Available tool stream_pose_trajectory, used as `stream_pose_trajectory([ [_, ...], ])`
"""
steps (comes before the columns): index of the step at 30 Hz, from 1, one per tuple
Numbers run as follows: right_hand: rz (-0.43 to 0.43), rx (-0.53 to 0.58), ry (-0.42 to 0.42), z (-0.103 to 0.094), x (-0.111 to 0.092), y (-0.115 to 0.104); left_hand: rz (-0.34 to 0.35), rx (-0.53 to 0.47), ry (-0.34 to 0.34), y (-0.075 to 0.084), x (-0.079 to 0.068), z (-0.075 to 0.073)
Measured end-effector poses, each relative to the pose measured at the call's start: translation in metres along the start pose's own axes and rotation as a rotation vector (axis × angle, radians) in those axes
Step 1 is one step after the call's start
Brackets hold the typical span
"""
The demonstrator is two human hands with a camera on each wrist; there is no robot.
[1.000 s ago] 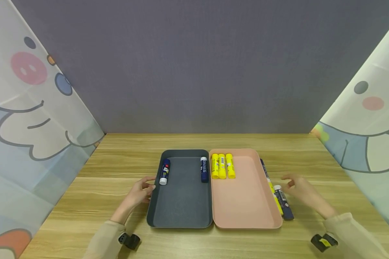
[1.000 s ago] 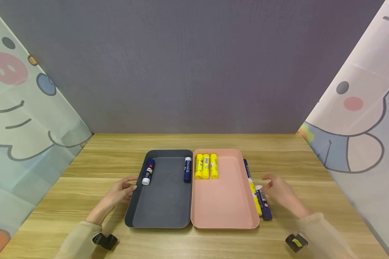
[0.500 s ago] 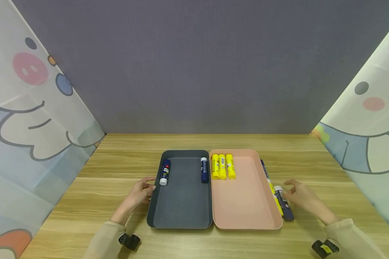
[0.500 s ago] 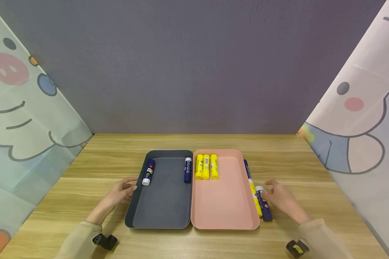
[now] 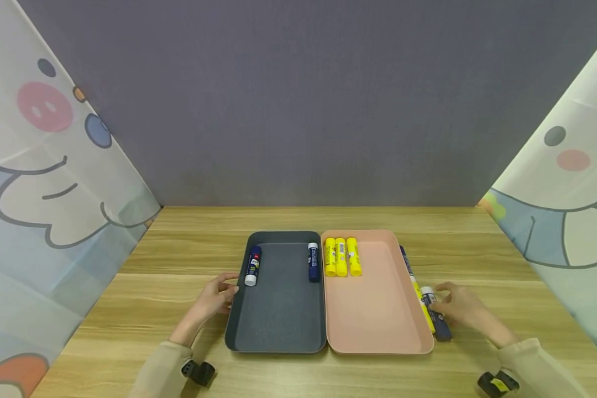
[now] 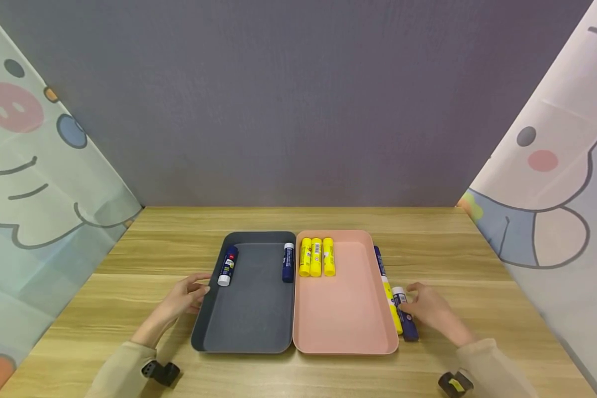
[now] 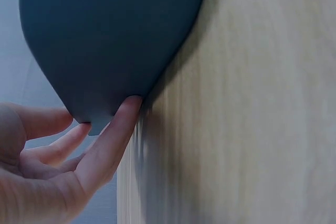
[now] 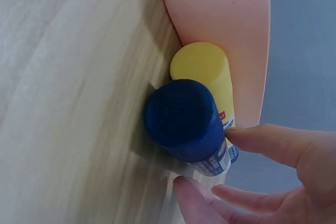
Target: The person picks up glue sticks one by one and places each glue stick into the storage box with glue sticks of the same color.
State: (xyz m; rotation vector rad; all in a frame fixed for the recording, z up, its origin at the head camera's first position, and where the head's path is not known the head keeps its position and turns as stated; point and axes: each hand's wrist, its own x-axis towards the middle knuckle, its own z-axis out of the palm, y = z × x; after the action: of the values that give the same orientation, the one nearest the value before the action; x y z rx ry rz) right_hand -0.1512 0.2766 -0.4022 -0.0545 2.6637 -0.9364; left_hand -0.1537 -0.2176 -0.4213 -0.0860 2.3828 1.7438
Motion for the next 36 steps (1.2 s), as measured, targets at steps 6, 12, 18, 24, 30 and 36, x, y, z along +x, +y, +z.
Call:
stream_pose_trajectory([
  [6, 0.022, -0.008, 0.01, 0.004, 0.002, 0.0, -0.003, 0.026, 0.007, -0.001, 0.002, 0.0],
  [12, 0.028, -0.017, 0.004, 0.005, 0.003, 0.0, -0.004, 0.021, 0.007, -0.001, 0.002, 0.0],
  [18, 0.036, -0.003, -0.008, 0.005, 0.004, 0.0, -0.003, 0.019, 0.011, 0.0, 0.001, 0.001],
  [24, 0.035, -0.025, -0.011, 0.005, 0.004, 0.0, 0.005, 0.012, 0.007, -0.001, 0.0, 0.0],
  [30, 0.026, -0.006, -0.001, 0.002, 0.002, -0.003, 0.002, 0.005, 0.006, -0.001, 0.0, 0.001],
  [36, 0.006, 0.042, 0.005, -0.005, 0.003, -0.003, -0.006, 0.016, 0.008, 0.001, 0.0, 0.001],
])
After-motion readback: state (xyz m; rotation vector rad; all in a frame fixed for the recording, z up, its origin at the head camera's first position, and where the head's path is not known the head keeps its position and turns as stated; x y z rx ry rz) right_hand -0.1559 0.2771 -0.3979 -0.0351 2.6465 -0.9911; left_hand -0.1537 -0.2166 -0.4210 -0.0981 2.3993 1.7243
